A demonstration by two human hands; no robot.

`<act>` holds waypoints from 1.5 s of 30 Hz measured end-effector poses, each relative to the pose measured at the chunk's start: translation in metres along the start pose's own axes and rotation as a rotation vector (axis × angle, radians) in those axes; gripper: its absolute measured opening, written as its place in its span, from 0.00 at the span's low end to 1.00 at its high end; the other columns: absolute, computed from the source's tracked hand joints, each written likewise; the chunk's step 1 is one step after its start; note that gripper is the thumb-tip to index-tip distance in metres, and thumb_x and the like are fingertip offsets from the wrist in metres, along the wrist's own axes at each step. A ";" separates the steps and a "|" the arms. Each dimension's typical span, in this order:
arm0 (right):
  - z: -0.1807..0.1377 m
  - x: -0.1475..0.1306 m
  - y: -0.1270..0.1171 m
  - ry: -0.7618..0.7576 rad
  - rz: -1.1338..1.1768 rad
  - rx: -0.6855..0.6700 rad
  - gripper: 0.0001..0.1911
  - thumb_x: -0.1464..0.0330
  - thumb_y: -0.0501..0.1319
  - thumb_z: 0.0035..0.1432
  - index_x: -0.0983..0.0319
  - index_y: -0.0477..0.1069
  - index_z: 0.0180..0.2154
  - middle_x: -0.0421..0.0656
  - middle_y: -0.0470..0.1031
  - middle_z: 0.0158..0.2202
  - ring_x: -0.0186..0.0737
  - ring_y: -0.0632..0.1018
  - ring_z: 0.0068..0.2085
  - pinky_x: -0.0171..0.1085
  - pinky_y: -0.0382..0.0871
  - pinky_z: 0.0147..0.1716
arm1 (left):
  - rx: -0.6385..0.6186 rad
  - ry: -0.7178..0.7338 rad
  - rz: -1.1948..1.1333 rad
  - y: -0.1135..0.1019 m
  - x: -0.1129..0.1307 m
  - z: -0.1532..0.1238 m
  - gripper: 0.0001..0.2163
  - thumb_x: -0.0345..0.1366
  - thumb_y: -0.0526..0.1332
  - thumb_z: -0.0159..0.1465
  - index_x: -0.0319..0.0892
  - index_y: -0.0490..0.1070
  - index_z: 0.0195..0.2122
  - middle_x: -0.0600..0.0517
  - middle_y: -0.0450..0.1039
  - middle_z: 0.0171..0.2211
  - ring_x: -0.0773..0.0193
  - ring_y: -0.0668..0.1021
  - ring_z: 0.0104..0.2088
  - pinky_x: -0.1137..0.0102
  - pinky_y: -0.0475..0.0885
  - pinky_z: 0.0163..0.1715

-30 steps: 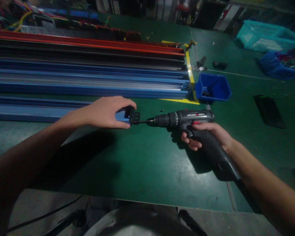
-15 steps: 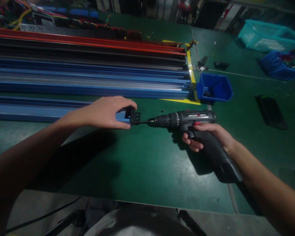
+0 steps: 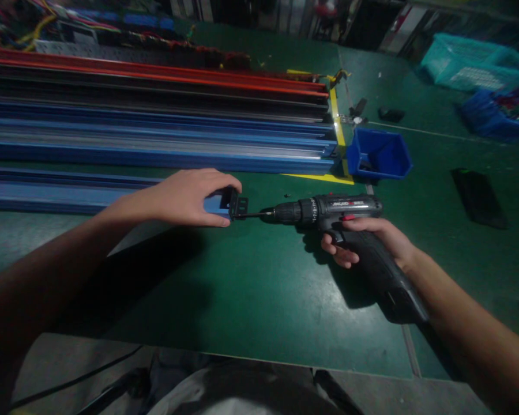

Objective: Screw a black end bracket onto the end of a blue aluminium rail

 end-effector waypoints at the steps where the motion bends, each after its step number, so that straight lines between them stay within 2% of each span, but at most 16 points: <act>1: 0.000 0.000 0.001 0.001 0.003 -0.009 0.19 0.64 0.68 0.68 0.75 0.80 0.49 0.54 0.83 0.40 0.35 0.80 0.29 0.36 0.80 0.36 | 0.001 -0.001 0.000 0.000 0.000 0.000 0.36 0.65 0.65 0.65 0.51 0.72 0.68 0.46 0.77 0.64 0.44 0.79 0.62 0.56 0.72 0.61; 10: 0.001 -0.001 0.004 -0.002 -0.005 -0.051 0.19 0.63 0.70 0.67 0.76 0.83 0.47 0.54 0.84 0.39 0.34 0.80 0.29 0.35 0.81 0.36 | 0.004 0.004 -0.001 -0.001 0.001 0.000 0.36 0.65 0.65 0.65 0.51 0.71 0.68 0.46 0.77 0.64 0.44 0.79 0.62 0.56 0.72 0.61; 17: 0.002 -0.001 0.001 -0.008 -0.014 -0.009 0.18 0.63 0.70 0.66 0.73 0.82 0.48 0.53 0.83 0.39 0.34 0.78 0.28 0.35 0.79 0.35 | -0.002 -0.010 0.000 0.000 0.000 0.000 0.36 0.65 0.65 0.64 0.51 0.71 0.68 0.46 0.76 0.65 0.44 0.78 0.62 0.57 0.72 0.61; 30: 0.001 -0.001 0.001 -0.008 -0.044 0.011 0.18 0.63 0.68 0.68 0.76 0.81 0.47 0.54 0.81 0.39 0.33 0.75 0.28 0.35 0.79 0.35 | -0.012 -0.019 -0.001 -0.001 0.002 0.001 0.35 0.63 0.65 0.65 0.50 0.70 0.68 0.45 0.76 0.65 0.45 0.78 0.62 0.57 0.71 0.61; 45: 0.001 -0.002 0.000 0.012 -0.107 0.061 0.16 0.61 0.68 0.65 0.69 0.79 0.45 0.49 0.80 0.38 0.32 0.71 0.28 0.36 0.74 0.34 | -0.014 -0.037 -0.002 -0.002 0.003 0.002 0.35 0.64 0.65 0.64 0.51 0.70 0.67 0.45 0.77 0.64 0.44 0.79 0.60 0.55 0.71 0.60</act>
Point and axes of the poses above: each hand's wrist, its own z-axis towards the middle knuckle, its own y-axis out of the palm, x = y × z, the point moved 9 cm from there along z, towards the middle knuckle
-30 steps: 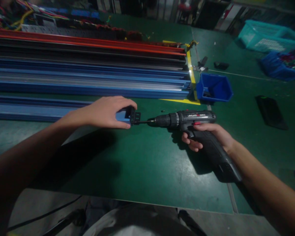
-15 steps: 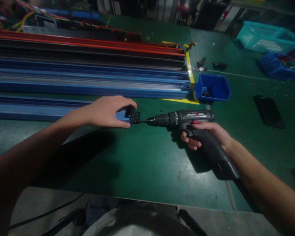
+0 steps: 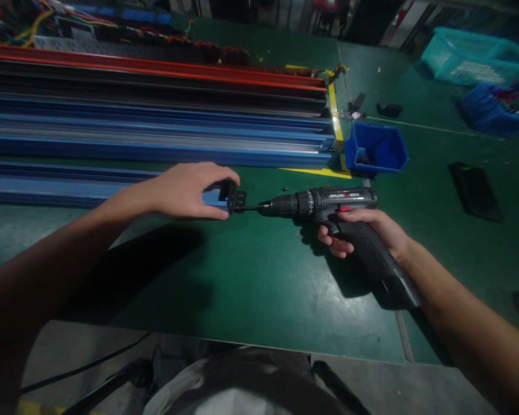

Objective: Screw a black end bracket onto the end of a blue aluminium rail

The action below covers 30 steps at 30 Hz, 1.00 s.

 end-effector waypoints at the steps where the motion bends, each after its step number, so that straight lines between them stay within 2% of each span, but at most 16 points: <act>1: 0.000 0.000 0.000 -0.004 -0.006 0.001 0.16 0.61 0.68 0.66 0.69 0.79 0.44 0.49 0.80 0.39 0.32 0.71 0.28 0.37 0.74 0.34 | -0.001 -0.003 0.000 0.000 0.000 0.000 0.35 0.64 0.65 0.63 0.51 0.70 0.67 0.45 0.77 0.63 0.44 0.79 0.60 0.55 0.72 0.60; 8: 0.000 -0.002 -0.003 -0.015 -0.007 0.021 0.15 0.62 0.67 0.67 0.67 0.78 0.49 0.48 0.81 0.39 0.34 0.72 0.28 0.38 0.74 0.34 | 0.007 -0.013 0.001 -0.002 -0.001 -0.001 0.37 0.65 0.64 0.63 0.50 0.71 0.67 0.45 0.77 0.62 0.44 0.79 0.58 0.54 0.73 0.58; 13: 0.000 -0.002 -0.001 -0.012 0.003 -0.001 0.14 0.62 0.67 0.66 0.68 0.79 0.46 0.49 0.81 0.39 0.33 0.72 0.28 0.37 0.74 0.34 | -0.002 -0.022 -0.006 0.000 -0.003 0.000 0.36 0.65 0.65 0.62 0.52 0.71 0.67 0.44 0.77 0.62 0.42 0.80 0.59 0.54 0.72 0.58; 30: 0.001 -0.001 0.002 -0.018 0.044 -0.037 0.15 0.63 0.68 0.66 0.71 0.80 0.45 0.52 0.82 0.38 0.34 0.75 0.28 0.36 0.78 0.35 | 0.007 0.000 -0.006 0.001 -0.002 -0.001 0.36 0.64 0.65 0.64 0.50 0.71 0.68 0.45 0.77 0.64 0.43 0.79 0.61 0.56 0.71 0.61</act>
Point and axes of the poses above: each hand's wrist, its own z-axis towards the middle knuckle, its own y-axis out of the palm, x = y × z, the point moved 9 cm from there along z, towards the middle knuckle
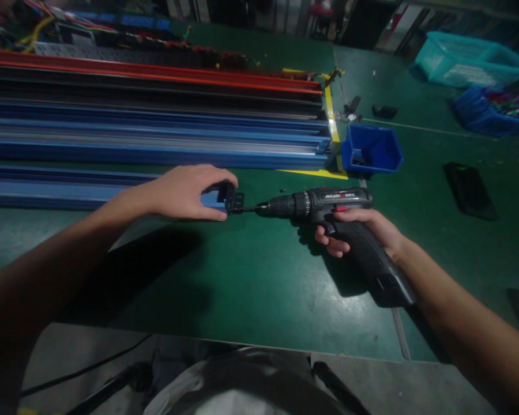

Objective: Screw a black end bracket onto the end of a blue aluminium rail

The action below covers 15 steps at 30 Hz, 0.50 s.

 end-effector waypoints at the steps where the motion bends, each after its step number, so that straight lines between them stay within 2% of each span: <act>1: 0.000 0.000 0.000 0.001 0.003 -0.003 0.16 0.63 0.68 0.66 0.72 0.80 0.45 0.52 0.82 0.39 0.34 0.75 0.28 0.36 0.79 0.35 | 0.000 0.000 0.003 0.000 0.000 0.000 0.36 0.64 0.65 0.64 0.50 0.71 0.68 0.45 0.76 0.64 0.43 0.79 0.61 0.56 0.71 0.61; 15: 0.001 0.001 0.001 0.008 -0.002 -0.005 0.17 0.62 0.69 0.65 0.73 0.82 0.45 0.51 0.83 0.38 0.32 0.74 0.28 0.35 0.77 0.34 | 0.000 0.014 0.014 0.001 0.000 0.000 0.36 0.64 0.65 0.64 0.50 0.70 0.68 0.45 0.76 0.65 0.44 0.78 0.61 0.57 0.71 0.61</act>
Point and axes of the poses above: each hand's wrist, its own z-axis towards the middle knuckle, its own y-axis out of the palm, x = y × z, the point moved 9 cm from there along z, towards the middle knuckle
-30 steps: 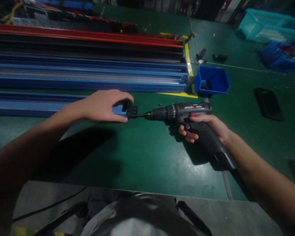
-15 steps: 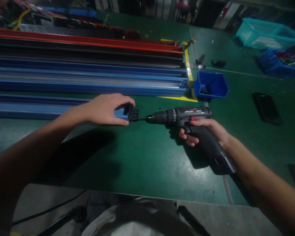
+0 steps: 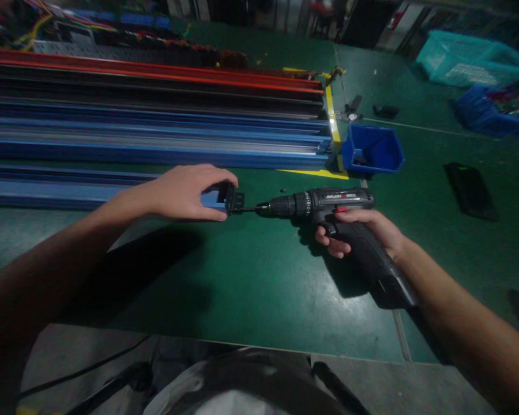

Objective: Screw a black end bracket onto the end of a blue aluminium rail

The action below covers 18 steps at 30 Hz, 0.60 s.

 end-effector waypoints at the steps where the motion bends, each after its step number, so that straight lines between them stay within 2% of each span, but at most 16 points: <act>1: 0.000 0.000 0.000 -0.001 -0.005 0.001 0.18 0.62 0.69 0.65 0.73 0.82 0.45 0.51 0.83 0.38 0.32 0.74 0.28 0.35 0.77 0.34 | -0.001 0.000 -0.001 0.000 0.000 0.000 0.36 0.64 0.65 0.64 0.49 0.70 0.68 0.45 0.76 0.65 0.44 0.78 0.61 0.57 0.71 0.61; 18: 0.000 0.000 -0.002 -0.013 -0.001 -0.007 0.15 0.62 0.67 0.68 0.71 0.80 0.45 0.51 0.82 0.39 0.33 0.74 0.28 0.35 0.79 0.35 | -0.006 -0.013 -0.008 -0.001 0.001 0.001 0.36 0.64 0.65 0.63 0.50 0.70 0.68 0.45 0.76 0.64 0.44 0.79 0.60 0.56 0.71 0.60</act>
Point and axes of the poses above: each hand's wrist, its own z-axis towards the middle knuckle, its own y-axis out of the palm, x = y × z, the point moved 9 cm from there along z, towards the middle knuckle
